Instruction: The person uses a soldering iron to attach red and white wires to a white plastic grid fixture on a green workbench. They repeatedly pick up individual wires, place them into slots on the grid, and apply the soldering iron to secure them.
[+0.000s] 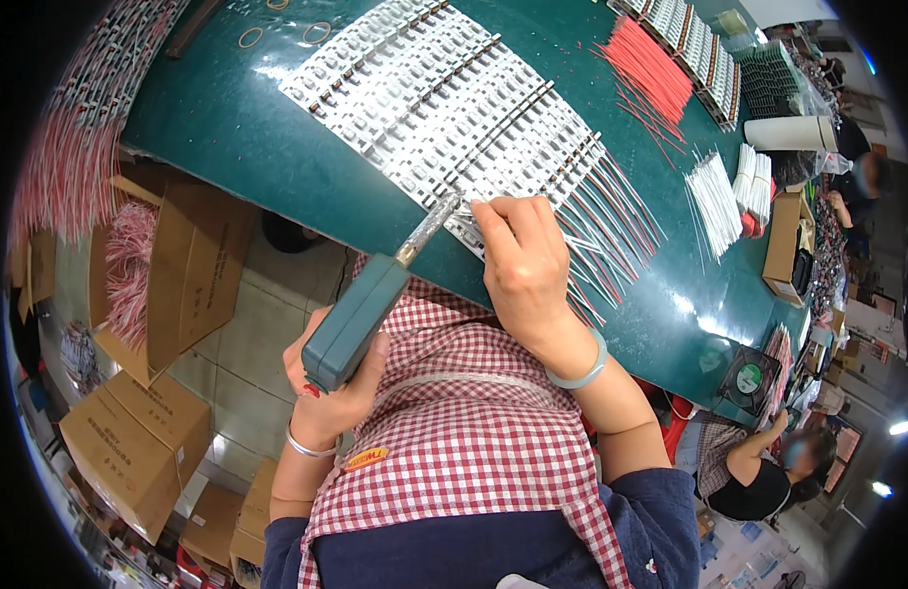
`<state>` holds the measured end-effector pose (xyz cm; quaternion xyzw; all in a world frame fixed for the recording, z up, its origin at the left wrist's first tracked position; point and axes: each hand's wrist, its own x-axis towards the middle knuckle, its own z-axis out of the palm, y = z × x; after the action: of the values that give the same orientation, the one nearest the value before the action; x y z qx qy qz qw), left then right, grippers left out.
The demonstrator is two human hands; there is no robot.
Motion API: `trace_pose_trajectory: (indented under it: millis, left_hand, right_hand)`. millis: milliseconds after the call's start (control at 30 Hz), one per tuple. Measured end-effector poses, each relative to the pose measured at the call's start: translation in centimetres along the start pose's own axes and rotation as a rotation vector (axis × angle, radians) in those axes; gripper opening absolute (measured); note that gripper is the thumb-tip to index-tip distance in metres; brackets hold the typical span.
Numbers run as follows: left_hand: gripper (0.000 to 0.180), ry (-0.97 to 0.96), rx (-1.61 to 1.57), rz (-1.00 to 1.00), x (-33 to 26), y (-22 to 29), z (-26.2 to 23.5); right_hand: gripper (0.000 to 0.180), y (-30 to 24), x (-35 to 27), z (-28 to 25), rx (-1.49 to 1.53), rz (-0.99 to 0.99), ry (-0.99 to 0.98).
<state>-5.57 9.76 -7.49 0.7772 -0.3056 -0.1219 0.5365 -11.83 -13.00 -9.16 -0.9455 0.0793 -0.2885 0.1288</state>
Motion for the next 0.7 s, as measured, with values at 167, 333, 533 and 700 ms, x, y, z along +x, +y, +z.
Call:
trace_pose_trajectory:
  millis: [167, 333, 533, 700]
  left_hand:
    - [0.018, -0.019, 0.032, -0.02, 0.2, 0.4, 0.1]
    - [0.018, -0.029, 0.035, -0.038, 0.2, 0.5, 0.1]
    - [0.023, 0.037, 0.011, -0.034, -1.0, -0.8, -0.1]
    - [0.025, 0.067, -0.019, -0.045, -1.6, -1.0, -0.3]
  right_hand:
    - [0.032, -0.3, 0.1, -0.1, -0.023, 0.009, -0.024]
    - [0.032, -0.3, 0.1, -0.1, -0.044, 0.01, -0.034]
    - [0.032, -0.4, 0.3, -0.2, -0.052, 0.009, -0.04]
    - [0.033, -0.4, 0.3, -0.3, -0.06, 0.024, -0.06]
